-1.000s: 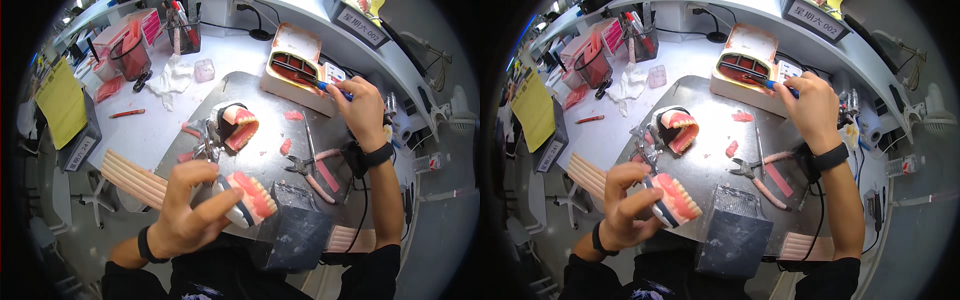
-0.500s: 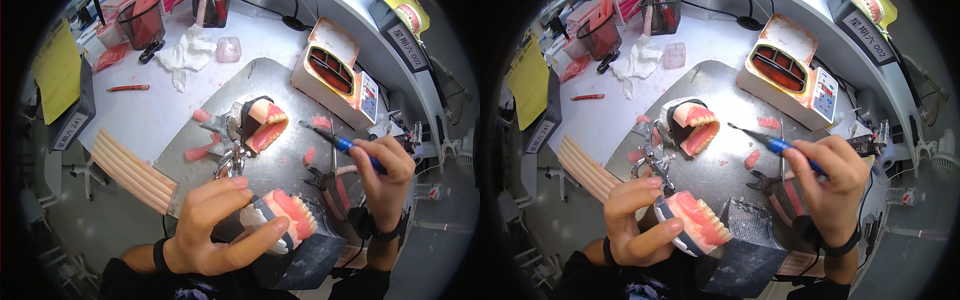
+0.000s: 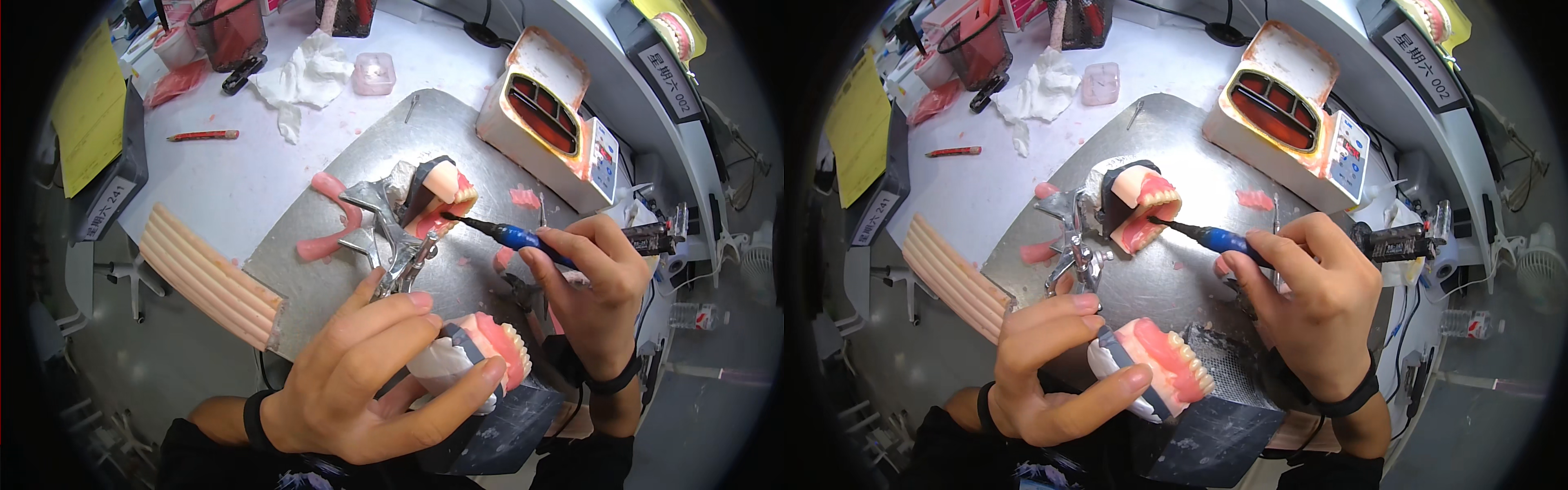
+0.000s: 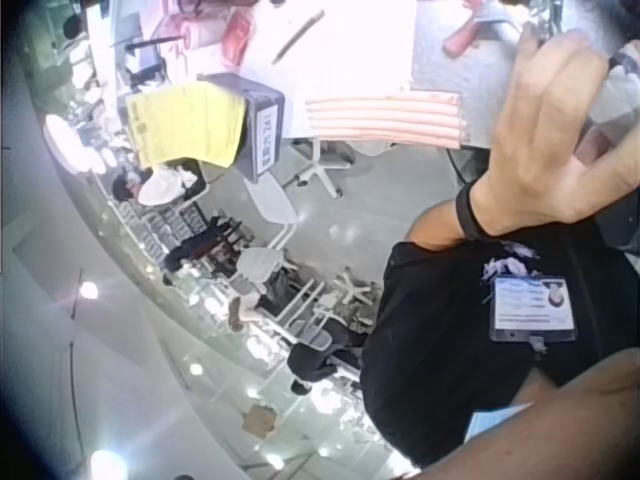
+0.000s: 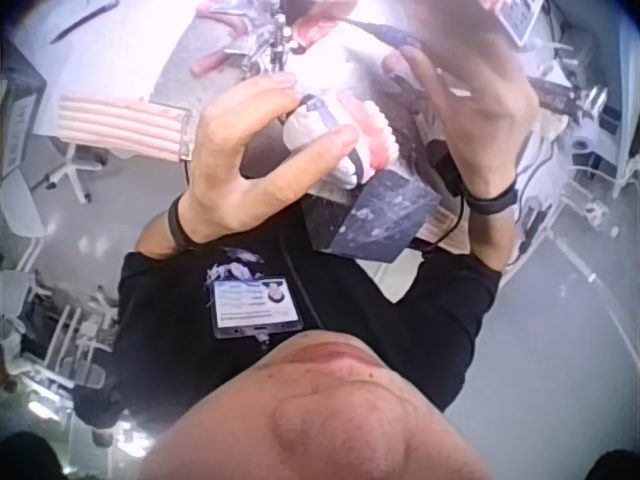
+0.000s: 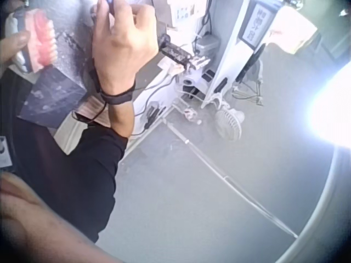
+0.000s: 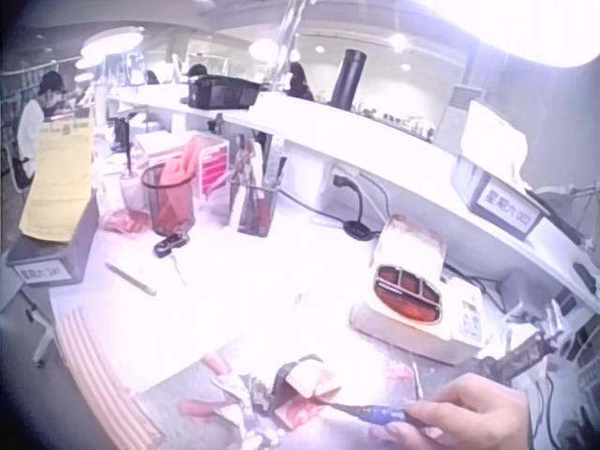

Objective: Adjusting, cleaning, and marking dental denture models using hand tools and wipes.

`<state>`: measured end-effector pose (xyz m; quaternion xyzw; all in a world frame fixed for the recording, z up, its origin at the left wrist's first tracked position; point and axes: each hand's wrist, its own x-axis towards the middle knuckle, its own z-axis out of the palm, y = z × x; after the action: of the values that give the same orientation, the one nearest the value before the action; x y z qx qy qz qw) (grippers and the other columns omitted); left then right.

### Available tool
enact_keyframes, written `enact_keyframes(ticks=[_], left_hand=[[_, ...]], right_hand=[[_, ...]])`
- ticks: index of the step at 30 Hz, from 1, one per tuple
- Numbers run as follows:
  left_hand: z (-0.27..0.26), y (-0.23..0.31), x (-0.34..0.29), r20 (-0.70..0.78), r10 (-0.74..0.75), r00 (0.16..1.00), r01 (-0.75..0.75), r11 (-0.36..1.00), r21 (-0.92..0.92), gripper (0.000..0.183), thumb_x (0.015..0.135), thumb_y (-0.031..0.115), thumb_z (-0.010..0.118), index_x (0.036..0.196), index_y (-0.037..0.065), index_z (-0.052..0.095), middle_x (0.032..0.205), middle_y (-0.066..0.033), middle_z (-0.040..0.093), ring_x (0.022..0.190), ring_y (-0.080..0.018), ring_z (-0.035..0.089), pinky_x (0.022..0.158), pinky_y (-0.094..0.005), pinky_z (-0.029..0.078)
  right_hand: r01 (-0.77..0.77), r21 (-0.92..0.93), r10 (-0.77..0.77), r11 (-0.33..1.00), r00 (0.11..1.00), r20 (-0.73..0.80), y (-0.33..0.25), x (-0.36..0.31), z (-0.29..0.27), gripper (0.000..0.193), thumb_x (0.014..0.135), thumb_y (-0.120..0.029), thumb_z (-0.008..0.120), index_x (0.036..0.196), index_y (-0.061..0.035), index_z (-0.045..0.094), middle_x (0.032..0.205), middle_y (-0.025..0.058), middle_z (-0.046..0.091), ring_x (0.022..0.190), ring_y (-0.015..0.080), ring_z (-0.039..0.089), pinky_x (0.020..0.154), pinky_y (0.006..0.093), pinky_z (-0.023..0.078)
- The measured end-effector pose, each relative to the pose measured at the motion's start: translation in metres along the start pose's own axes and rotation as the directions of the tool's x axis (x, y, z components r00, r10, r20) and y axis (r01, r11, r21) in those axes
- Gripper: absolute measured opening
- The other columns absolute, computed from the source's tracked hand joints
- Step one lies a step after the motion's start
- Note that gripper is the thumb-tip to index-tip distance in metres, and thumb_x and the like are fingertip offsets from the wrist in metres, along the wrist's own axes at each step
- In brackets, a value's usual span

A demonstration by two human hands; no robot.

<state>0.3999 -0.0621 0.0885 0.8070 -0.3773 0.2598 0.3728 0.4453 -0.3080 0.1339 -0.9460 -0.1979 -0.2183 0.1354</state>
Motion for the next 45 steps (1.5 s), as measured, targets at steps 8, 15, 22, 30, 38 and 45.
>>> enact_keyframes(ticks=[8,15,22,30,38,45], left_hand=[[0.000,0.000,0.001,-0.015,-0.025,1.000,0.024,0.999,-0.026,0.057,0.064,0.007,0.087,0.117,0.021,0.070,0.115,-0.0134,0.052,0.107,-0.0326,0.060,0.090,-0.0421,0.056],[0.002,0.000,0.001,-0.042,0.002,0.999,-0.002,1.000,-0.009,0.057,0.062,0.004,0.085,0.115,0.020,0.071,0.115,-0.0135,0.052,0.107,-0.0326,0.060,0.092,-0.0443,0.056],[0.002,0.004,0.001,-0.029,-0.004,1.000,0.004,1.000,0.000,0.055,0.063,0.002,0.083,0.113,0.020,0.072,0.115,-0.0131,0.052,0.107,-0.0322,0.060,0.091,-0.0435,0.055],[0.004,0.004,0.000,-0.064,-0.032,0.997,0.034,0.999,0.028,0.051,0.075,0.002,0.075,0.121,0.024,0.070,0.112,-0.0084,0.054,0.105,-0.0268,0.061,0.088,-0.0431,0.059],[0.002,0.001,-0.007,-0.084,-0.056,0.995,0.057,0.998,0.005,0.053,0.073,0.001,0.075,0.121,0.023,0.070,0.113,-0.0086,0.054,0.106,-0.0278,0.060,0.089,-0.0437,0.058],[0.009,0.000,-0.007,-0.172,-0.190,0.967,0.155,0.968,-0.197,0.059,0.068,0.007,0.085,0.123,0.017,0.067,0.119,-0.0147,0.054,0.109,-0.0331,0.060,0.090,-0.0402,0.054]], right_hand=[[0.000,0.012,0.000,1.000,0.999,0.042,-0.008,-0.002,0.001,0.022,0.069,-0.011,0.088,0.086,-0.0060,0.074,0.073,0.0054,0.061,0.057,0.0202,0.062,0.052,0.0319,0.048],[0.024,0.017,-0.025,1.000,0.998,0.064,-0.009,-0.003,-0.001,0.022,0.069,-0.012,0.088,0.085,-0.0072,0.074,0.073,0.0047,0.059,0.056,0.0201,0.060,0.050,0.0322,0.047],[0.041,0.010,-0.041,0.999,0.995,0.089,-0.010,-0.004,-0.005,0.021,0.069,-0.014,0.087,0.084,-0.0081,0.073,0.073,0.0034,0.059,0.057,0.0190,0.059,0.050,0.0319,0.046],[0.047,-0.013,-0.046,0.999,0.995,0.088,-0.010,-0.004,-0.008,0.022,0.069,-0.016,0.087,0.084,-0.0088,0.073,0.074,0.0027,0.060,0.057,0.0190,0.059,0.050,0.0320,0.045],[0.040,-0.013,-0.039,0.999,0.994,0.098,-0.018,-0.003,-0.005,0.021,0.069,-0.017,0.087,0.083,-0.0091,0.073,0.073,0.0026,0.060,0.058,0.0186,0.059,0.050,0.0321,0.045],[-0.023,-0.059,0.024,0.998,0.999,0.025,-0.016,-0.010,-0.017,0.018,0.072,-0.018,0.085,0.080,-0.0098,0.072,0.073,0.0027,0.059,0.060,0.0190,0.060,0.052,0.0327,0.046]])
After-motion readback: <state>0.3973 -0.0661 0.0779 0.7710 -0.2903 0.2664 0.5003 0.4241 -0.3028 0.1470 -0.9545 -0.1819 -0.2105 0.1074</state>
